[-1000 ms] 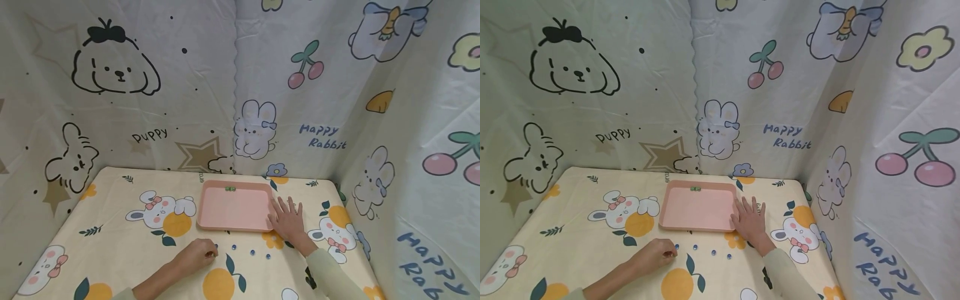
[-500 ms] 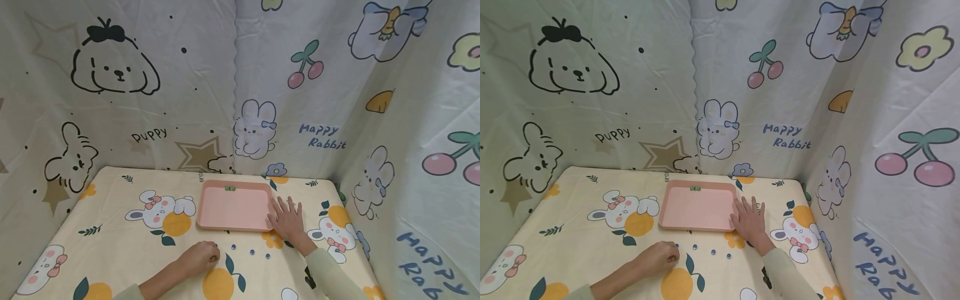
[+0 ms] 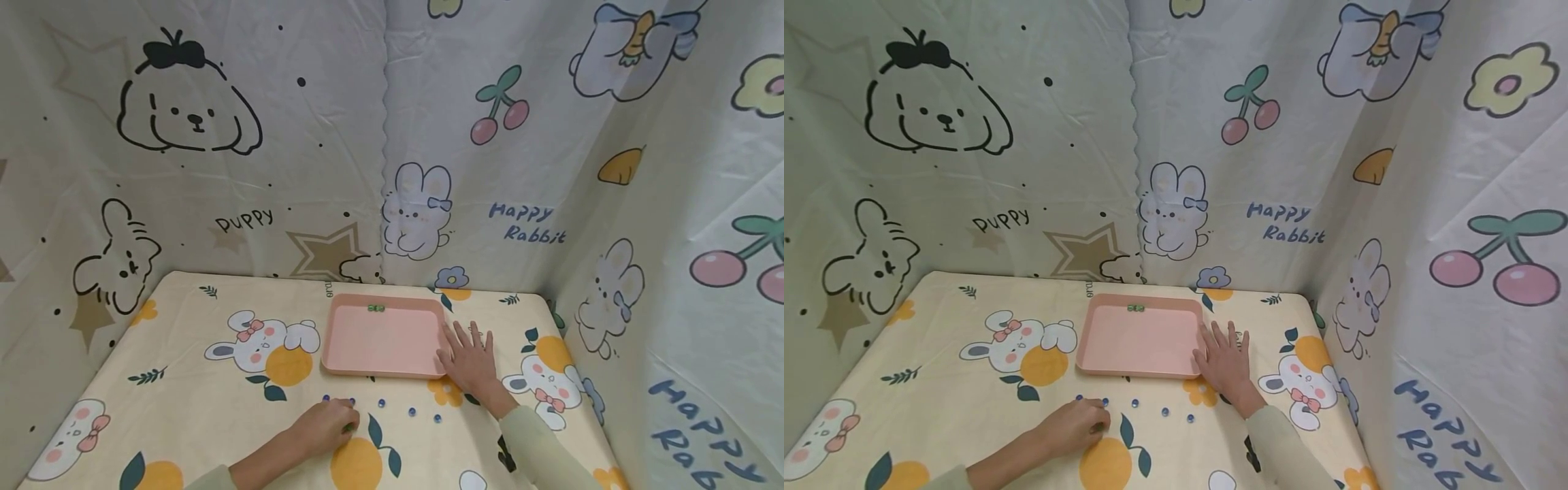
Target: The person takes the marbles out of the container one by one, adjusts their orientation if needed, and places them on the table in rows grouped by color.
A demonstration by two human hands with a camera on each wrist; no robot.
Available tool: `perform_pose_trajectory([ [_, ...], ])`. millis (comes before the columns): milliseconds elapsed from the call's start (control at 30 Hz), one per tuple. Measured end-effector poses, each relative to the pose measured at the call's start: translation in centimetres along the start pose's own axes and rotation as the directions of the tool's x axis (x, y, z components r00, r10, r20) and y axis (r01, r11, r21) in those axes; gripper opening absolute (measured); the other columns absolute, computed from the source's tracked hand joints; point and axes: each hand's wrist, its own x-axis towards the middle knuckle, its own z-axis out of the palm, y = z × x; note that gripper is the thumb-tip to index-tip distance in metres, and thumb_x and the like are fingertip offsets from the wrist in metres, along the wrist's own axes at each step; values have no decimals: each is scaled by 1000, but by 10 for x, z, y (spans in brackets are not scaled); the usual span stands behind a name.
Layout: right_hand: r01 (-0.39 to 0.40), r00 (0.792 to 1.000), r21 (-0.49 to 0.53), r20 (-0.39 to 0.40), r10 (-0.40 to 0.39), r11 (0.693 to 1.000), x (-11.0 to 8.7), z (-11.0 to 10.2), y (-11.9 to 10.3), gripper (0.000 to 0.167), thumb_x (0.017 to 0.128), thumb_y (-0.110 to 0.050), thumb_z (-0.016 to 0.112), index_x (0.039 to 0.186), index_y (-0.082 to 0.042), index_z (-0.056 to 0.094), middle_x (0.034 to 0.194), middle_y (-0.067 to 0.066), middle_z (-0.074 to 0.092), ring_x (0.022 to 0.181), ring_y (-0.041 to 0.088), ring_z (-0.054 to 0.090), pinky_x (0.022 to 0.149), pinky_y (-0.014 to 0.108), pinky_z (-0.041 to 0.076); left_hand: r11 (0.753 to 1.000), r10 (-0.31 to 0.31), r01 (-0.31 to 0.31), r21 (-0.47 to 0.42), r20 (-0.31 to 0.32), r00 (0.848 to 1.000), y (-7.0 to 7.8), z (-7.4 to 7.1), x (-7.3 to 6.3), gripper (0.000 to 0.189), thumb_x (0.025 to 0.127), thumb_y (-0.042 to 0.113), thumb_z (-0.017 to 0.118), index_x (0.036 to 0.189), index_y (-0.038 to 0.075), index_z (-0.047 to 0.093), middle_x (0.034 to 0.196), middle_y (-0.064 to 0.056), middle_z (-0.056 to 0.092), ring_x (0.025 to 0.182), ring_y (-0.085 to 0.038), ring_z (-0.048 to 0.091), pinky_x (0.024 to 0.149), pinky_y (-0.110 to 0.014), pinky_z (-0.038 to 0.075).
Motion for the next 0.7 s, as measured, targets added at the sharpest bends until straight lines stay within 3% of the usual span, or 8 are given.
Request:
perform_pose_trajectory([
  [367,-2,1000,8,4,2,1000,0,0,1,67,101,-52,45,158,-20,31,161,12,28,147,46,12,113,68,-1,999,-20,21,-31,4,1000,1,-2,0,10,86,12,76,95,12,74,84,7,59,68,-5,48,61,-19,47],
  [533,0,1000,1,7,0,1000,1,2,2,67,101,-53,44,158,-21,30,161,12,27,147,46,12,113,68,-2,997,-32,29,-70,-50,998,-5,-7,3,9,89,17,73,96,12,73,85,9,60,69,-4,48,62,-20,48],
  [700,3,1000,2,-2,-3,1000,1,4,3,66,101,-53,43,158,-21,30,161,12,27,147,46,11,113,68,-2,993,-45,32,-109,-115,992,-10,-22,15,7,91,17,73,96,11,73,78,13,55,68,-5,49,61,-19,47],
])
